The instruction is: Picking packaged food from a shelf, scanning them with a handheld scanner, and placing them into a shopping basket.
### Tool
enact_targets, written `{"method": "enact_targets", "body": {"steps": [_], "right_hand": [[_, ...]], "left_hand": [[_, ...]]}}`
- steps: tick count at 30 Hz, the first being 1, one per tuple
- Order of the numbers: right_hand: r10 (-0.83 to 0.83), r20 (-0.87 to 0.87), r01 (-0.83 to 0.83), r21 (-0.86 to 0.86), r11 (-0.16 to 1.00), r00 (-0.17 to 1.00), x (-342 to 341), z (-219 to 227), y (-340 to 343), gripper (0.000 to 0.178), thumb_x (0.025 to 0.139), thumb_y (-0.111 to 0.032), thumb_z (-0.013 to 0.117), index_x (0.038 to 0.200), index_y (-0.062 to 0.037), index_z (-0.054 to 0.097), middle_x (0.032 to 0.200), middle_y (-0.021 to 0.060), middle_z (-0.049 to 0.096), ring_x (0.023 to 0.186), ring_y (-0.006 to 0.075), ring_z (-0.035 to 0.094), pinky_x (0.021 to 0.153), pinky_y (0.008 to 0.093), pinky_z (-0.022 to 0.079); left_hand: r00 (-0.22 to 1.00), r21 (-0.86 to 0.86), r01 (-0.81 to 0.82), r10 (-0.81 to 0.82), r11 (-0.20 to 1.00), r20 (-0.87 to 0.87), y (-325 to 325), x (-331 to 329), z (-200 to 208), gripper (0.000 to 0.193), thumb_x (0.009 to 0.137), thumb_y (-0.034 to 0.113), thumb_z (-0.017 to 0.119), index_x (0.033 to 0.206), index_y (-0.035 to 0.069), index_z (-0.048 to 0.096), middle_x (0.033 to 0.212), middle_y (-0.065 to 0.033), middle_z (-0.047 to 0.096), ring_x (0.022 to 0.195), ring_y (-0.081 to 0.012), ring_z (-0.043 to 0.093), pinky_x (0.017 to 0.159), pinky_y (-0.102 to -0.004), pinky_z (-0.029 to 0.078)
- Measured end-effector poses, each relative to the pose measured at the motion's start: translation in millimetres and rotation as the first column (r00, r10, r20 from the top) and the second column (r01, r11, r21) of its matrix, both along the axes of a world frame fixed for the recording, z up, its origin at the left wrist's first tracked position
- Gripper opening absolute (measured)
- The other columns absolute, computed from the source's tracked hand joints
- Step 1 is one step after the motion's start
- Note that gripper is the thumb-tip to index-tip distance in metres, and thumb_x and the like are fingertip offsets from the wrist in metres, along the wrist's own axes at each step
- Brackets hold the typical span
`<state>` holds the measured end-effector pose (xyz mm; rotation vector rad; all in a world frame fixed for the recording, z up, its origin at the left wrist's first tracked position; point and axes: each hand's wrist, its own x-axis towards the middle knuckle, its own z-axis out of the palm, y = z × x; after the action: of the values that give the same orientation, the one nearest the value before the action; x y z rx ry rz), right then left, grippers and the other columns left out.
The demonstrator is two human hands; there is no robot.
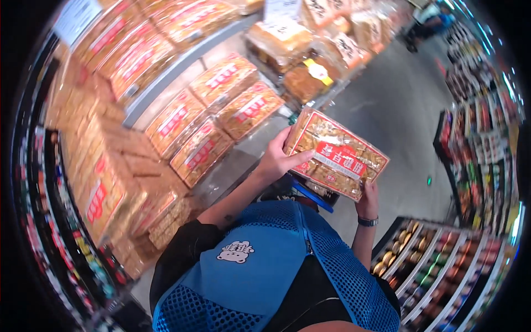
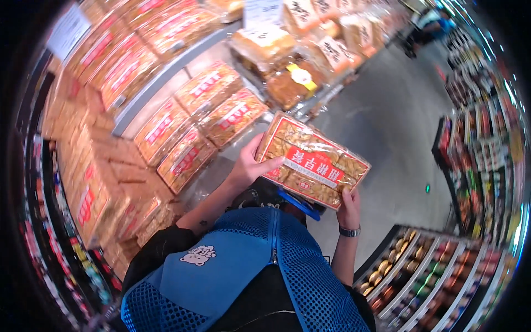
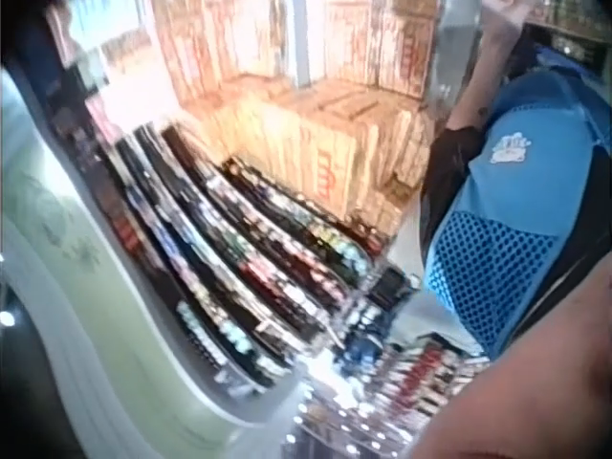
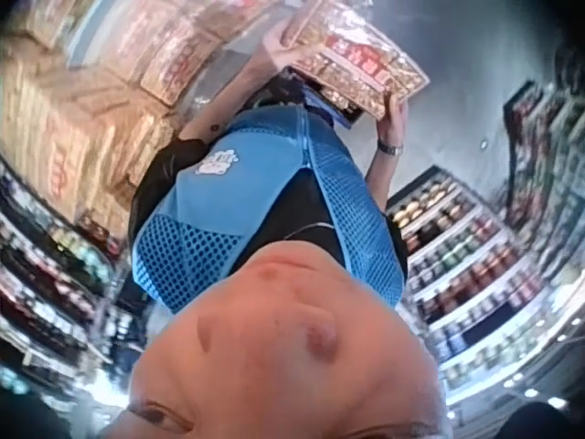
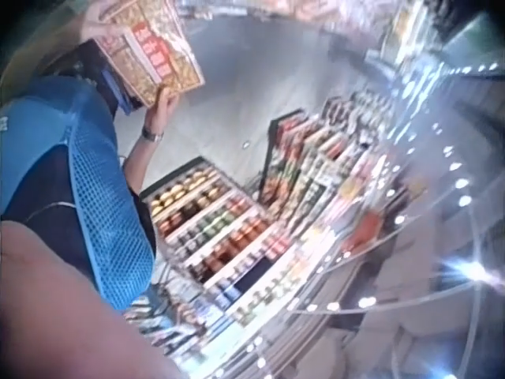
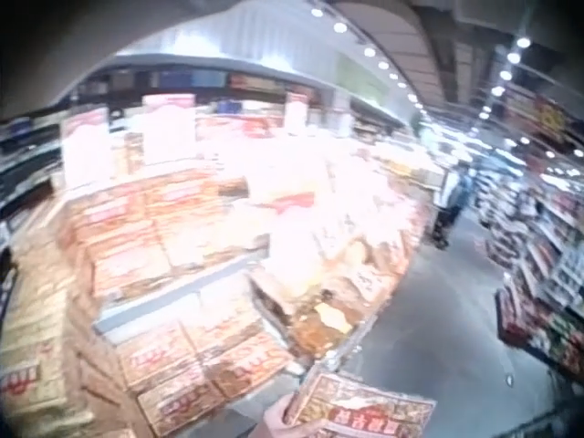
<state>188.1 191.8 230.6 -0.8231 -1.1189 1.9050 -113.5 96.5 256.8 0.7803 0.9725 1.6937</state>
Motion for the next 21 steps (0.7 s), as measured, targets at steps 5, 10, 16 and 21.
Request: {"method": "enact_targets", "body": {"steps": [5, 10, 16, 21], "right_hand": [[0.277, 0.013, -0.275, 0.186, 0.943, 0.961, -76.7, 42.3, 28.5, 0.074, 0.092, -0.033, 0.068, 0.148, -0.0004, 0.032, 0.144, 0.0137, 0.049, 0.130, 0.0238, 0.051, 0.108, 0.0398, 0.042], [0.690, 0.300, -0.752, 0.277, 0.598, 0.659, -134.2, 65.6, 43.4, 0.084, 0.086, -0.031, 0.076, 0.150, -0.0013, 0.030, 0.143, 0.0128, 0.048, 0.126, 0.0191, 0.052, 0.104, 0.0364, 0.044], [0.675, 0.304, -0.738, 0.210, 0.641, 0.673, -190.5, 28.8, 12.8, 0.060, 0.087, -0.011, 0.075, 0.139, 0.0011, 0.047, 0.125, 0.0084, 0.063, 0.108, 0.0121, 0.062, 0.093, 0.0290, 0.051], [0.414, 0.068, -0.378, -0.294, 0.878, 0.908, -212.9, -4.4, 0.3, 0.039, 0.094, -0.023, 0.069, 0.124, -0.0005, 0.059, 0.113, 0.0088, 0.069, 0.097, 0.0152, 0.068, 0.085, 0.0310, 0.057]], "left_hand": [[0.986, -0.123, -0.142, 0.130, 0.982, -0.104, -63.4, -51.1, 27.3, 0.077, 0.077, 0.011, 0.083, 0.140, -0.006, 0.042, 0.129, -0.0140, 0.060, 0.117, -0.0173, 0.058, 0.100, -0.0320, 0.046], [0.914, -0.097, -0.171, 0.121, 0.981, -0.388, -96.4, -77.5, 46.5, 0.076, 0.076, 0.013, 0.083, 0.139, -0.005, 0.045, 0.126, -0.0150, 0.062, 0.115, -0.0196, 0.059, 0.099, -0.0327, 0.047], [0.681, -0.059, -0.486, 0.336, 0.872, -0.651, -78.2, -83.7, 23.6, 0.066, 0.082, 0.017, 0.081, 0.137, 0.004, 0.049, 0.134, -0.0124, 0.057, 0.119, -0.0187, 0.056, 0.101, -0.0344, 0.046], [0.402, 0.019, -0.782, 0.527, 0.623, -0.749, -83.1, -83.3, 2.5, 0.048, 0.095, 0.024, 0.066, 0.134, 0.001, 0.049, 0.123, -0.0133, 0.060, 0.111, -0.0190, 0.059, 0.092, -0.0321, 0.049]]}}
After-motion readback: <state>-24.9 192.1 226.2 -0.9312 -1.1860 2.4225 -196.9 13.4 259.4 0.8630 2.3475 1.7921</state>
